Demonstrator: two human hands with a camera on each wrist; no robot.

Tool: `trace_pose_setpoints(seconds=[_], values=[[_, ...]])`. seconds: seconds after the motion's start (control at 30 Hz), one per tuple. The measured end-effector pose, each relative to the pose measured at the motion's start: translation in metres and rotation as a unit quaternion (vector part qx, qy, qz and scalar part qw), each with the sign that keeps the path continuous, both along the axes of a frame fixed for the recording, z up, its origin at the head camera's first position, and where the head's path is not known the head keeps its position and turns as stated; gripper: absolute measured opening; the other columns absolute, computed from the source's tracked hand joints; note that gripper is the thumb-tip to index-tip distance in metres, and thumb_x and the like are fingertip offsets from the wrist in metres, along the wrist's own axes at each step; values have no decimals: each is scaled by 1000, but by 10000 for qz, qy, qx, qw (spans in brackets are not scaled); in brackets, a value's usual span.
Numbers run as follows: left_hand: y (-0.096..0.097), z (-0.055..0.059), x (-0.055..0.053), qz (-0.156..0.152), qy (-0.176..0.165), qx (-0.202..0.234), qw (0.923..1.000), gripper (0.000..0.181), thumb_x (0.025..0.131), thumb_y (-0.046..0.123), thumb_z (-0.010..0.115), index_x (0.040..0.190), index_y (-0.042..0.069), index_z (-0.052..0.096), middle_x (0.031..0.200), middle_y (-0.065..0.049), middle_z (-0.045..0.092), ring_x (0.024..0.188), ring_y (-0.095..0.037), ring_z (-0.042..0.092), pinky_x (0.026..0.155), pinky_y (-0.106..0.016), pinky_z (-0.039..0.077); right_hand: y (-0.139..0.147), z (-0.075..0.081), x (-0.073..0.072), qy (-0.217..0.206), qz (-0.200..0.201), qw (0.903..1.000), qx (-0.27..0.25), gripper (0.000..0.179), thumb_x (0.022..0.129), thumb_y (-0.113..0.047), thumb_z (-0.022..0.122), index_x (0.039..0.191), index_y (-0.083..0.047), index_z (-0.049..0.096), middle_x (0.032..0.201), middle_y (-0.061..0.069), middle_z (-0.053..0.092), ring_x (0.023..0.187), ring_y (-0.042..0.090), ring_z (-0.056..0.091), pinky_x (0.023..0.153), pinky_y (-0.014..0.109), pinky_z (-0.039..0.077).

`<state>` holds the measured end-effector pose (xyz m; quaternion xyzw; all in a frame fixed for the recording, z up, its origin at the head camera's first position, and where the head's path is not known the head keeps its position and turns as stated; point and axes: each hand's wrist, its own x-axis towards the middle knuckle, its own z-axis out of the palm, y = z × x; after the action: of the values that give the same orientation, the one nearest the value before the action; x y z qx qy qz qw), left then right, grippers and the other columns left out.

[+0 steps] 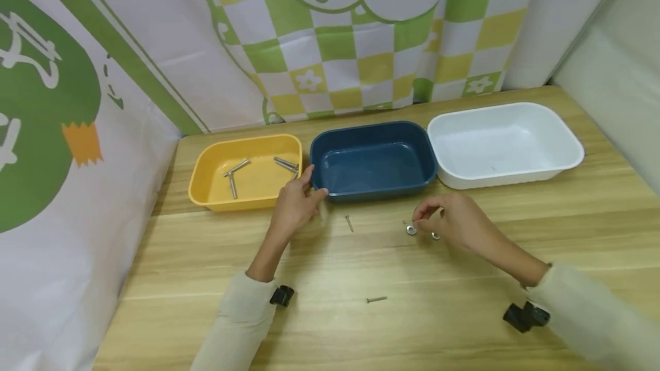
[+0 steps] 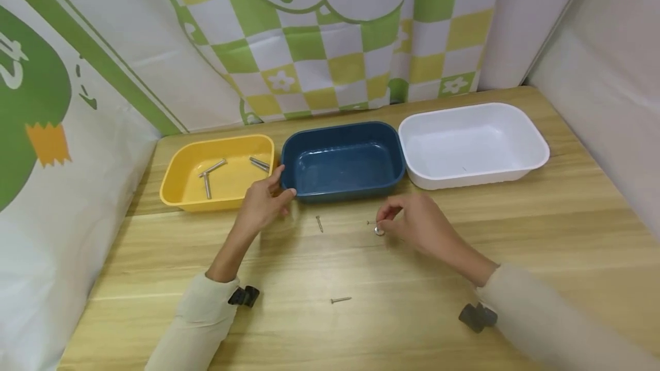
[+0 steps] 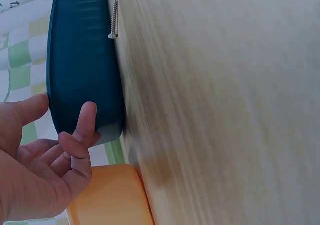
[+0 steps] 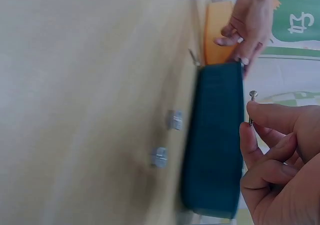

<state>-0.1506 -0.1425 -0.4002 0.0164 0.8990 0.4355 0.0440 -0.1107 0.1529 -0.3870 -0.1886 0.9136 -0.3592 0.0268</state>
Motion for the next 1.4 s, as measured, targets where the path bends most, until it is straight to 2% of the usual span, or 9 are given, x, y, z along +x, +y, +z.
trace_pose_setpoints(seconds=[0.3, 0.47, 0.63, 0.97, 1.27, 1.4], values=[[3, 2, -1, -86, -84, 47, 9999, 63, 86, 24, 60, 139, 11, 30, 54, -9, 54, 50, -28, 58, 36, -25, 30, 0, 16, -38, 390, -164, 9990, 122, 4, 75, -17, 72, 74, -18, 68, 67, -8, 61, 59, 13, 49, 55, 30, 36], [3, 0, -1, -43, -92, 105, 9999, 62, 86, 24, 60, 140, 12, 30, 56, -12, 56, 51, -30, 57, 36, -27, 33, -2, 14, -56, 183, -256, 9994, 143, 4, 77, -19, 70, 75, -18, 68, 69, -6, 61, 63, 16, 49, 56, 32, 34], [4, 0, -1, -128, -36, 190, 9997, 62, 86, 24, 60, 140, 11, 31, 56, -13, 55, 50, -31, 57, 36, -28, 34, -5, 11, -66, 189, -316, 9991, 189, 4, 78, -18, 69, 75, -16, 67, 68, -4, 61, 65, 15, 51, 61, 33, 35], [4, -2, 1, -80, -102, 134, 9998, 63, 86, 25, 60, 140, 12, 30, 53, -10, 53, 50, -30, 57, 37, -29, 37, -12, 3, -72, 501, -271, 9977, 380, 4, 79, -18, 68, 78, -15, 67, 70, -4, 61, 66, 15, 53, 61, 33, 37], [1, -3, 1, -83, 36, 107, 9999, 62, 86, 27, 59, 139, 11, 31, 56, -14, 56, 48, -29, 56, 37, -29, 37, -12, 3, -67, 562, -440, 9973, 151, 17, 77, -17, 69, 93, -10, 67, 81, 2, 64, 78, 23, 58, 68, 39, 39], [-2, -1, 1, -86, 53, 163, 9998, 63, 87, 27, 59, 140, 10, 30, 56, -14, 56, 48, -30, 56, 37, -30, 37, -11, 4, -65, 676, -484, 9965, 8, 18, 78, -18, 69, 94, -13, 67, 80, 0, 64, 67, 20, 57, 63, 36, 37]])
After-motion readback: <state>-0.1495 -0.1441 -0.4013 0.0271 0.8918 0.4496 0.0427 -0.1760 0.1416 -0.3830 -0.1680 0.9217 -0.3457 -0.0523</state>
